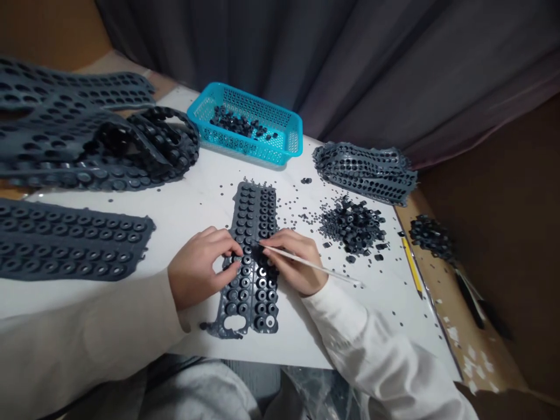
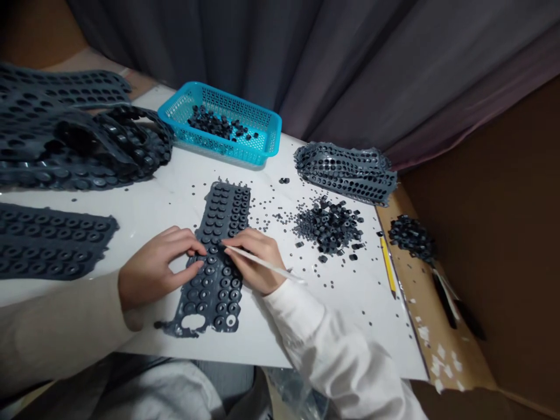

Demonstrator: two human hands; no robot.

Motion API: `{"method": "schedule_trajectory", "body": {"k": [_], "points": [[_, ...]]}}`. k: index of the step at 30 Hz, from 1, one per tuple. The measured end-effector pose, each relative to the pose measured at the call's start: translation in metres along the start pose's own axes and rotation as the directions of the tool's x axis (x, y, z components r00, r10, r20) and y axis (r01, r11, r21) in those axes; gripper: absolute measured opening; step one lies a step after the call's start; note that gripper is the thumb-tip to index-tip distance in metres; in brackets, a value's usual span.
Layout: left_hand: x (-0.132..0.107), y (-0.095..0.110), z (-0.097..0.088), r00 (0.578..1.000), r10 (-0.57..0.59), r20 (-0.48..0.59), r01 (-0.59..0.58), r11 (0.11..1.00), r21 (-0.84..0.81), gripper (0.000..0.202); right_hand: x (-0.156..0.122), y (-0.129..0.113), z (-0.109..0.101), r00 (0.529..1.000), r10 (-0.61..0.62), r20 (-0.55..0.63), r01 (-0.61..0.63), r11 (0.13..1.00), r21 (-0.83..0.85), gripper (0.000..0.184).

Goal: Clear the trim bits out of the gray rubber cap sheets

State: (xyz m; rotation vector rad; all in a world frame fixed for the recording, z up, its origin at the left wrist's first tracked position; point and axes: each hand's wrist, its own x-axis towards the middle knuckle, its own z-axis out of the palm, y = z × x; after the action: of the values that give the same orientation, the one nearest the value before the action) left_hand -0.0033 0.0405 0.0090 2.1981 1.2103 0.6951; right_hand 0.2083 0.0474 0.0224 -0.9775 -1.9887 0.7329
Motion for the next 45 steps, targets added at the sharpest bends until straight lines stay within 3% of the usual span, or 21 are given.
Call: {"method": "schedule_trajectory", "body": {"k": [3, 11, 16, 20, 23, 27, 31, 36, 39, 41, 45], "points": [[-0.001, 0.001, 0.0, 1.0, 0.013, 0.007, -0.013, 1.0, 0.02, 0.01, 0.002, 0.008, 0.006, 0.994, -0.089, 0.071, 0.09, 0.996, -0.005, 0.015], [-0.004, 0.004, 0.003, 0.999, 0.032, -0.036, -0.03, 0.998, 0.055, 0.013, 0.001, 0.012, 0.005, 0.979, -0.18, 0.098, 0.191, 0.974, -0.121, 0.014], [-0.004, 0.004, 0.004, 0.999, 0.034, -0.024, -0.032, 0.996, 0.081, 0.011, 0.006, 0.017, 0.005, 0.911, -0.303, 0.281, 0.391, 0.85, -0.352, 0.01], [-0.004, 0.004, 0.005, 0.999, 0.011, -0.03, -0.008, 0.997, 0.074, 0.011, 0.009, 0.017, 0.006, 0.881, -0.309, 0.358, 0.449, 0.786, -0.426, 0.013], [-0.005, 0.004, 0.006, 0.999, 0.002, -0.035, 0.0, 0.998, 0.057, 0.01, 0.011, 0.018, 0.004, 0.909, -0.289, 0.301, 0.404, 0.791, -0.46, 0.016], [-0.005, 0.003, 0.006, 0.999, -0.016, -0.028, 0.017, 0.999, 0.047, 0.011, 0.012, 0.025, -0.006, 0.979, -0.202, 0.012, 0.181, 0.849, -0.496, 0.017], [-0.006, 0.003, 0.006, 1.0, -0.015, -0.013, 0.016, 0.998, 0.059, 0.012, 0.006, 0.031, -0.022, 0.982, -0.084, -0.171, -0.006, 0.884, -0.468, 0.014], [-0.006, 0.003, 0.005, 1.0, -0.009, 0.008, 0.008, 0.998, 0.065, 0.012, -0.005, 0.03, -0.036, 0.955, 0.085, -0.285, -0.24, 0.784, -0.572, 0.012], [-0.006, 0.004, 0.006, 1.0, -0.006, 0.0, 0.006, 0.997, 0.072, 0.012, -0.006, 0.024, -0.028, 0.957, 0.148, -0.249, -0.229, 0.913, -0.339, 0.011], [-0.005, 0.004, 0.006, 1.0, -0.007, -0.008, 0.008, 0.997, 0.078, 0.012, -0.004, 0.019, -0.015, 0.98, 0.137, -0.144, -0.158, 0.977, -0.142, 0.01], [-0.004, 0.005, 0.005, 1.0, -0.011, 0.005, 0.011, 0.996, 0.087, 0.011, 0.002, 0.013, 0.006, 0.996, 0.04, 0.08, -0.037, 0.999, -0.038, 0.01]]}}
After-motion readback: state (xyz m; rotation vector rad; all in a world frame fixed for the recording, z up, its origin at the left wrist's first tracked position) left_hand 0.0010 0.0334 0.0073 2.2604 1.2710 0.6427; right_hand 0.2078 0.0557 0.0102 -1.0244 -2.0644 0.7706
